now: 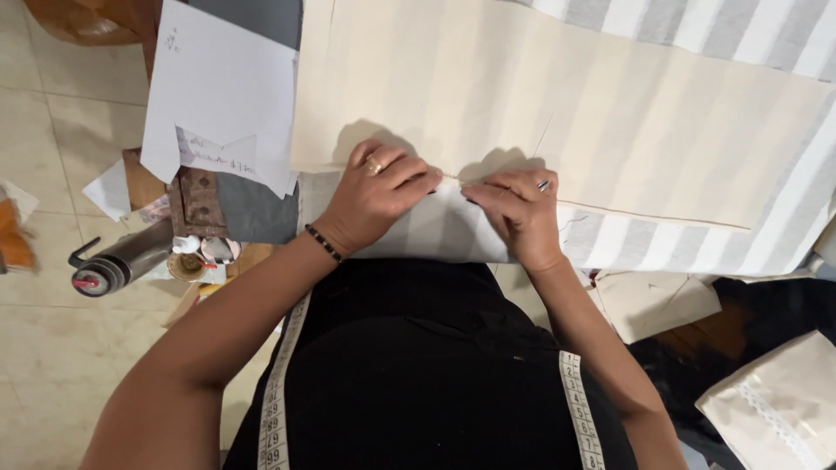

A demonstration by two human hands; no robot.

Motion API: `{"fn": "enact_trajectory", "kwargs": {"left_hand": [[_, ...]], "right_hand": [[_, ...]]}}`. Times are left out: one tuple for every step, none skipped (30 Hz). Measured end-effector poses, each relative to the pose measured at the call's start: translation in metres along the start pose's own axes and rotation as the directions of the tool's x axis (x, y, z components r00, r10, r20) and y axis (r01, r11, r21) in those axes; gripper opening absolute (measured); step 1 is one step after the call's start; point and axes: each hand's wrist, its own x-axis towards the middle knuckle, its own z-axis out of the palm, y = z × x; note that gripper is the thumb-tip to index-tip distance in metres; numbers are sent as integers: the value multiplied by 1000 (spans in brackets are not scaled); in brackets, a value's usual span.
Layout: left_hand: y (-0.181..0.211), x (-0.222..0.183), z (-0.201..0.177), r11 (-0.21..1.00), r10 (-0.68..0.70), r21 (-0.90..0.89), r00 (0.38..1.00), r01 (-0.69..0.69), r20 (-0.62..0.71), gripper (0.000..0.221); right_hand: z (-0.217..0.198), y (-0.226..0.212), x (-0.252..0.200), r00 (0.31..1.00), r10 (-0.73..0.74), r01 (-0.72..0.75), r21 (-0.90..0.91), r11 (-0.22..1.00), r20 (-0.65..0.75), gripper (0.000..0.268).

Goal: Plugging in an iron and pressing folded edges of a fabric strip to create a crease.

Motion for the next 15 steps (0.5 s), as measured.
{"fn": "enact_trajectory", "kwargs": {"left_hand": [[-2, -1, 2, 1000, 9, -3, 1000, -9, -2, 17], [-2, -4, 4, 1000, 3, -6, 1000, -3, -2, 17], [-3, -5, 6, 1000, 2, -23, 1000, -2, 13, 20], [-4, -5, 9, 999, 2, -41, 1000, -1, 28, 23], [-3, -4, 9, 999, 2, -46, 1000, 0, 28, 23], [-2, -3, 9, 998, -15, -60, 999, 18, 45, 24], [-1, -2, 10, 997, -30, -74, 998, 34, 62, 24], [-1, -6, 13, 996, -28, -80, 998, 33, 62, 24], [-2, -9, 16, 996, -25, -83, 996, 32, 80, 23], [-3, -13, 19, 996, -22, -85, 995, 31, 98, 22], [-4, -13, 19, 996, -22, -87, 995, 31, 98, 22], [-4, -13, 19, 995, -23, -93, 993, 34, 116, 23], [-5, -13, 19, 994, -23, -99, 991, 37, 134, 24], [-5, -12, 17, 994, -23, -100, 990, 37, 136, 24], [-5, -11, 16, 997, -16, -70, 991, 26, 131, 26]], "right_hand": [[3, -1, 2, 1000, 7, -7, 1, 1000, -13, 10], [4, -1, 1, 1000, 9, -9, 0, 1000, -7, 10], [6, -1, 2, 1000, 15, -15, -20, 1000, -8, 9], [8, 0, 3, 1000, 20, -20, -39, 999, -10, 9], [8, -1, 3, 1000, 23, -24, -43, 999, -9, 9], [9, -2, 3, 999, 45, -45, -38, 998, -8, 8], [9, -2, 3, 998, 67, -67, -35, 997, -8, 9], [9, -3, 4, 997, 71, -71, -40, 997, -8, 9], [8, -3, 6, 997, 74, -74, -24, 997, 6, 8], [8, -3, 7, 997, 77, -77, -8, 997, 19, 7], [7, -4, 9, 997, 78, -78, -9, 997, 20, 7], [7, -5, 10, 996, 83, -83, 8, 997, 36, 7], [6, -5, 11, 995, 87, -89, 26, 996, 52, 8], [6, -7, 12, 995, 89, -90, 26, 996, 52, 8], [5, -8, 12, 993, 100, -102, 26, 994, 61, 7]]}}
